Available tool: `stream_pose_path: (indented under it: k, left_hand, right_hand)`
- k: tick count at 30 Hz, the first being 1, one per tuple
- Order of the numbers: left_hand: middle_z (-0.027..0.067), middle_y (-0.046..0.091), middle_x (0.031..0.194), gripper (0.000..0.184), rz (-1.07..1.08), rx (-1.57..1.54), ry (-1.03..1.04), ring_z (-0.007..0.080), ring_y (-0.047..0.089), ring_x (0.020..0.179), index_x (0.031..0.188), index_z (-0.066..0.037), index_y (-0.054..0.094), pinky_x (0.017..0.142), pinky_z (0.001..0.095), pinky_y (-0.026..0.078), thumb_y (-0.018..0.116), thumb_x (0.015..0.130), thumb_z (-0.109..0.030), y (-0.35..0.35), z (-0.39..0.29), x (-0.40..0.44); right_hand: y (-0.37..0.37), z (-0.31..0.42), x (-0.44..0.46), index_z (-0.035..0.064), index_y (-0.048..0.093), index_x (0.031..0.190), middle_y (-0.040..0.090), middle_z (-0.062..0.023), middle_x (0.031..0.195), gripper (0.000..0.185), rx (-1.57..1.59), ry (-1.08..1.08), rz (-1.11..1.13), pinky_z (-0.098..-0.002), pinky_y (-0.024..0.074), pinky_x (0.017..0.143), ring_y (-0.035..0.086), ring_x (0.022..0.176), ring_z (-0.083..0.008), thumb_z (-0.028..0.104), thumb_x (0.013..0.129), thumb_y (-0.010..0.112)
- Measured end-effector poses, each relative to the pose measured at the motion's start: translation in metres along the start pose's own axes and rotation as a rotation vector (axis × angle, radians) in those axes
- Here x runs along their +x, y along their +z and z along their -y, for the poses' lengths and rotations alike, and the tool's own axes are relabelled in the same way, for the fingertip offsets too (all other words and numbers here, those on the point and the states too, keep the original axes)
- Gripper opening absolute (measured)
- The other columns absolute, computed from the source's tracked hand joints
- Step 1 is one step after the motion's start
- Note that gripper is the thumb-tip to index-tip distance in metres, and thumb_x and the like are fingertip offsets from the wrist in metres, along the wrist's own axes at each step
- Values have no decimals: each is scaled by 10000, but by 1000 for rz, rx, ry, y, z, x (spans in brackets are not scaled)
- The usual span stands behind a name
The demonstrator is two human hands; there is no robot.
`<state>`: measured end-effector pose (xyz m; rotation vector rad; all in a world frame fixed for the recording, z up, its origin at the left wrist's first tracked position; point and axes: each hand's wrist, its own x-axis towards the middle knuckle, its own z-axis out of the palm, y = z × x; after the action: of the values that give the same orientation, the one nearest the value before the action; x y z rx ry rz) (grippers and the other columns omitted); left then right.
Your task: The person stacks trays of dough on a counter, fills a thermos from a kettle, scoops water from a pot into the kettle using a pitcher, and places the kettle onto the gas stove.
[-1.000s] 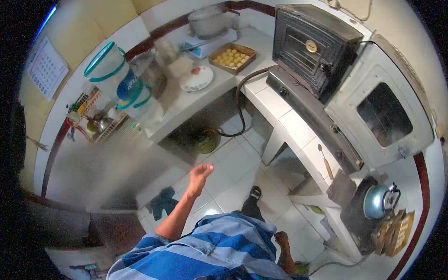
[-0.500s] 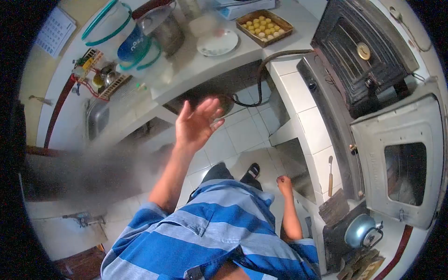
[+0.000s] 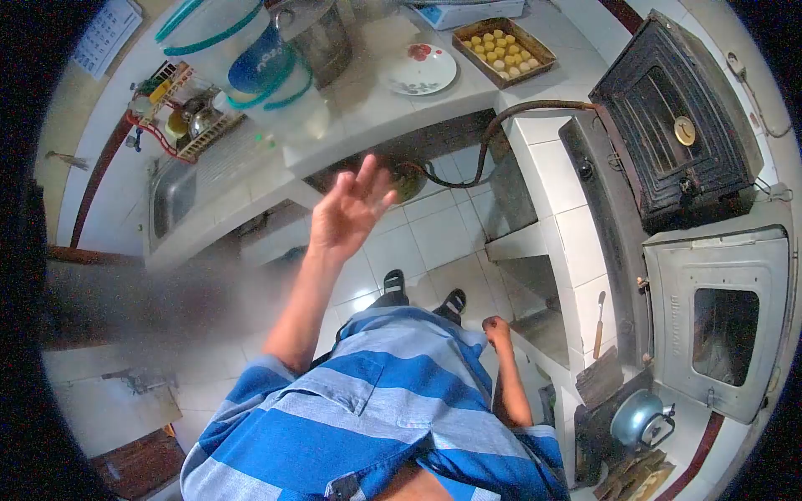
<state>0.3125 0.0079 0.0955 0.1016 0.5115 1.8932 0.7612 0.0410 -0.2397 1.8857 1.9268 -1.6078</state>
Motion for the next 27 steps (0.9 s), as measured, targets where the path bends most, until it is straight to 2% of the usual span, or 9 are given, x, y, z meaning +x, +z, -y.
stream_pose_path:
  k: [4,6,7,9,12,14,18,24,27]
  left_hand:
    - [63,482,1488,262,144,-116,-2,303,402,1394,1082,-165,679,1161,522,318,611,968,-391,1,-14,-2]
    - [124,395,1545,550,180,-328,-93,346,343,1429,1334,-128,570,1176,537,287,561,954,-525,13,-23,-8]
    - [124,395,1545,550,177,-328,-95,346,343,1429,1334,-128,570,1176,537,287,561,954,-525,13,-25,-9]
    - [175,325,1574,767,180,-409,-85,375,306,1447,1487,-98,401,1186,537,267,506,935,-621,10,-28,-12]
    - [184,293,1588,781,182,-444,-114,373,284,1460,1502,-88,373,1189,522,270,473,946,-626,4,-35,-17]
    - [189,282,1591,807,193,-438,-115,374,270,1467,1509,-65,353,1191,514,270,457,947,-635,-1,-38,-18]
    - [204,252,1598,881,187,-426,-114,372,239,1481,1516,21,288,1198,494,262,409,957,-649,-9,-44,-21]
    - [219,248,1595,895,154,-384,-120,358,248,1480,1513,69,242,1210,467,246,392,973,-628,-22,-55,-29]
    - [226,256,1590,880,136,-394,-105,355,260,1476,1512,68,247,1212,460,246,397,978,-615,-25,-60,-34]
  right_hand:
    - [10,25,-2,3,696,1015,706,-125,917,236,103,28,19,-353,551,703,681,811,-212,175,876,611]
    - [16,45,3,5,680,1076,703,-127,949,264,239,110,40,-365,552,713,681,816,-226,187,901,600]
    - [16,62,3,18,635,1162,698,-130,994,309,373,143,65,-371,551,740,681,840,-237,217,930,590]
    - [19,96,0,45,546,1301,678,-132,1097,440,626,126,125,-386,529,832,668,932,-256,331,968,582]
    - [19,163,-9,86,479,1384,595,-140,1299,633,1072,26,302,-417,433,1009,584,1152,-282,554,964,544]
    - [12,224,-23,100,457,1414,497,-158,1427,715,1315,-42,450,-453,362,1094,480,1296,-321,652,960,442]
    - [4,335,-58,91,322,1524,342,-206,1550,840,1728,-229,774,-519,254,1182,327,1423,-387,712,958,301]
    - [5,417,-92,95,270,1548,298,-216,1574,863,1742,-356,892,-536,248,1184,311,1434,-400,723,956,266]
    - [12,419,-85,92,402,1488,373,-221,1532,841,1706,-416,1000,-541,285,1161,358,1405,-398,727,955,261]
